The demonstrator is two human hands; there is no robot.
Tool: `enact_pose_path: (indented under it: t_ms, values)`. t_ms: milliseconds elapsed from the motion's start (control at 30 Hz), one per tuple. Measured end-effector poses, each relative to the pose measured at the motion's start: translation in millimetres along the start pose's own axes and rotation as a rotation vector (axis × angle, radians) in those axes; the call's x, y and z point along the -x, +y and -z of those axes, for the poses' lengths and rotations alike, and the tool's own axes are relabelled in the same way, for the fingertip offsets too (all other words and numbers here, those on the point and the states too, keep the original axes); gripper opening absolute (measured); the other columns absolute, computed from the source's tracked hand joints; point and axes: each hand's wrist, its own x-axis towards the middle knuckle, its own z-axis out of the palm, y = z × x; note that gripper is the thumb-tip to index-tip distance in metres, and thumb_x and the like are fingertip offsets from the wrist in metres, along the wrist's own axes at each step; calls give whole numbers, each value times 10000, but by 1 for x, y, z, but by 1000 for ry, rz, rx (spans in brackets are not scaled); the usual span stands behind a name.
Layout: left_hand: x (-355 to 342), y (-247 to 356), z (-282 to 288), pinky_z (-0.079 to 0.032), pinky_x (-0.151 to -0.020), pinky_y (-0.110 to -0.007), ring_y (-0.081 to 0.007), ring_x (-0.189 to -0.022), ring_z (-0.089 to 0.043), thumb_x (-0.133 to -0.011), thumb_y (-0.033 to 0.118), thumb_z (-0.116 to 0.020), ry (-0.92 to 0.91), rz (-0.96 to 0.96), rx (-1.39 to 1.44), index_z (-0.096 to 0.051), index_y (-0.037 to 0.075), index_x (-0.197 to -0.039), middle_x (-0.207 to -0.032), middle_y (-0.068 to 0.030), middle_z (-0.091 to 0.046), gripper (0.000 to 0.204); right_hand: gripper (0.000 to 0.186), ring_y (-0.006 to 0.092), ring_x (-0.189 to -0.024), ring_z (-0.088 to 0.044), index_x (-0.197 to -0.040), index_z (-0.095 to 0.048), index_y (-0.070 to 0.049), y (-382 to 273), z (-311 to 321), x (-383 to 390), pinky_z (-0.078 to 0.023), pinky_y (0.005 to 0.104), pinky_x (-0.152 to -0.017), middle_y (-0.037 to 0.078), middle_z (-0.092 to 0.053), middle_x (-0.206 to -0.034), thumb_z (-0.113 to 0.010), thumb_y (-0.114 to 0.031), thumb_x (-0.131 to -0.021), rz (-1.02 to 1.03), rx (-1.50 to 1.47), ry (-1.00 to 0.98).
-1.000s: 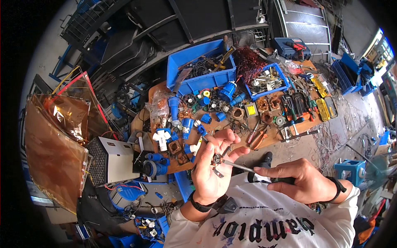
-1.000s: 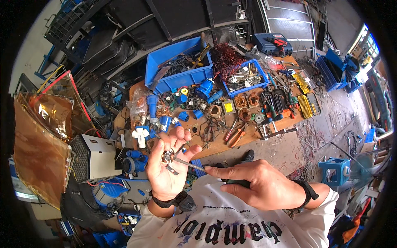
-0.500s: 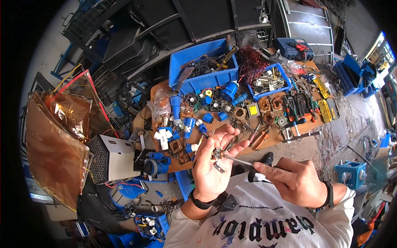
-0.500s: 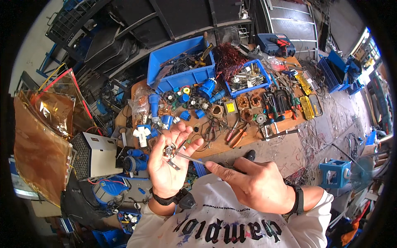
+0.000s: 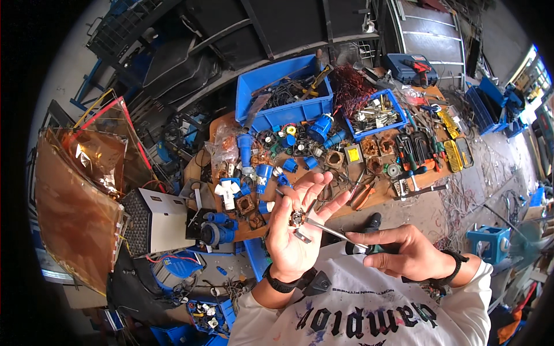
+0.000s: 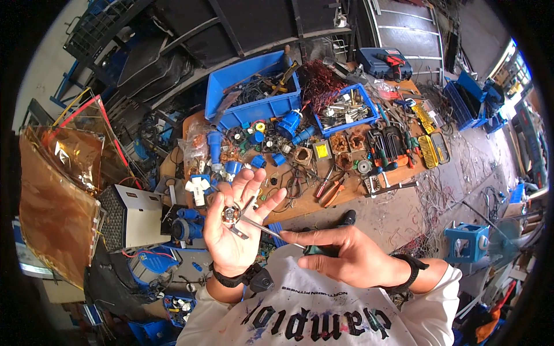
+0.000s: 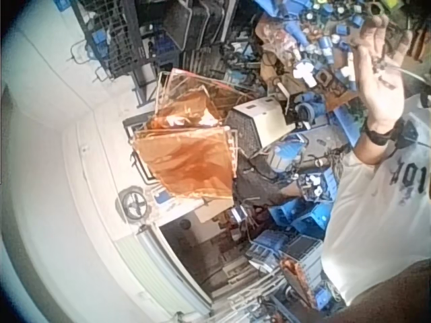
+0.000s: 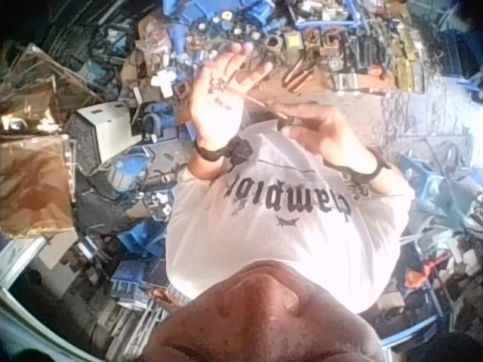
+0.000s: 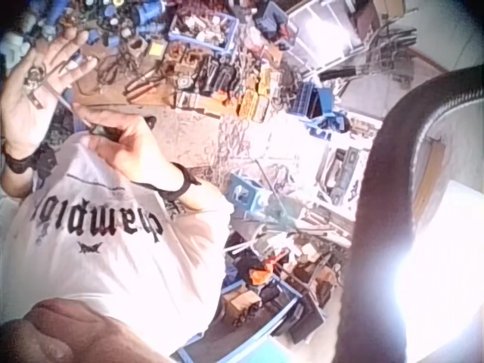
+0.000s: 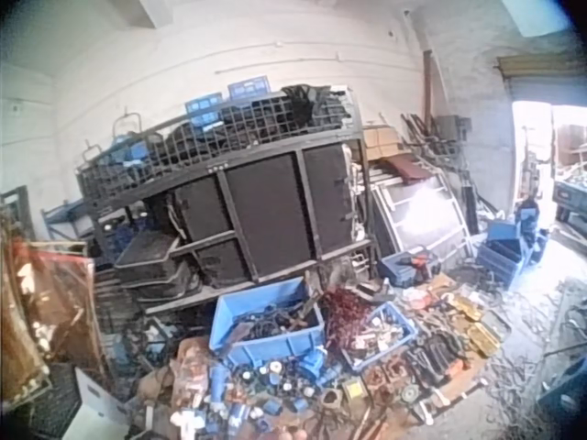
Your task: The person inspects a blue plastic electrical connector and a black component with internal wiring. They then pick up a small cylindrical electrical part and use a screwdriver to manipulate its internal components on a cluttered workbench.
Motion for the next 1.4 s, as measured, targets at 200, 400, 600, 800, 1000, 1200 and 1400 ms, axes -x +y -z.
enact_pose_path:
  t_ms: [200,400,600,800,1000,1200,1400]
  values:
    - [-1,0,1,-335,-1076,-641,-287,-1352,-393,-1016,269,-402,5,-20,55,-534,103,-939,-1325,-117,-523,226,454,73,-590,-579,-1348,-566,-126,15,0,-6,-488,268,-537,-15,-662,-808,-663,-90,-906,18,-120,-29]
    - [-5,6,1,-349,-1079,-616,-286,-1335,-410,-1011,268,-408,33,-1,0,-545,94,-956,-1310,-116,-529,228,529,216,-544,-600,-1312,-606,-193,3,-3,-7,-527,315,-511,47,-604,-722,-690,-45,-811,478,872,278]
    - [-4,4,-3,-377,-1058,-608,-287,-1298,-436,-1017,289,-386,6,13,-7,-535,98,-942,-1266,-111,-539,253,531,229,-550,-590,-1314,-604,-185,-1,-2,2,-500,356,-519,70,-580,-701,-693,-43,-810,442,817,239]
    - [-4,3,2,-387,-1026,-642,-275,-1291,-430,-1018,314,-371,-89,54,-60,-508,119,-941,-1306,-113,-496,250,481,289,-677,-635,-1309,-604,-135,1,0,4,-523,366,-660,132,-652,-815,-674,-26,-846,358,496,128]
    - [-5,2,0,-386,-1011,-666,-273,-1290,-425,-1013,313,-378,-100,60,-50,-495,129,-915,-1327,-110,-463,239,457,147,-727,-632,-1314,-587,-64,22,2,-4,-509,309,-668,74,-697,-872,-702,-56,-872,422,251,87]
    - [-3,1,4,-384,-1013,-667,-271,-1292,-424,-1013,305,-380,-81,40,-40,-495,131,-908,-1323,-107,-466,234,459,19,-517,-428,-1371,-540,-134,3,7,-1,-365,205,-455,-47,-528,-657,-658,-116,-928,-174,-296,-100]
    - [-1,1,-3,-387,-1028,-641,-268,-1307,-423,-1012,301,-392,-20,40,-47,-504,127,-909,-1294,-102,-502,231,507,122,-483,-500,-1343,-581,-203,23,7,-11,-429,262,-455,21,-566,-661,-693,-77,-865,355,305,132]
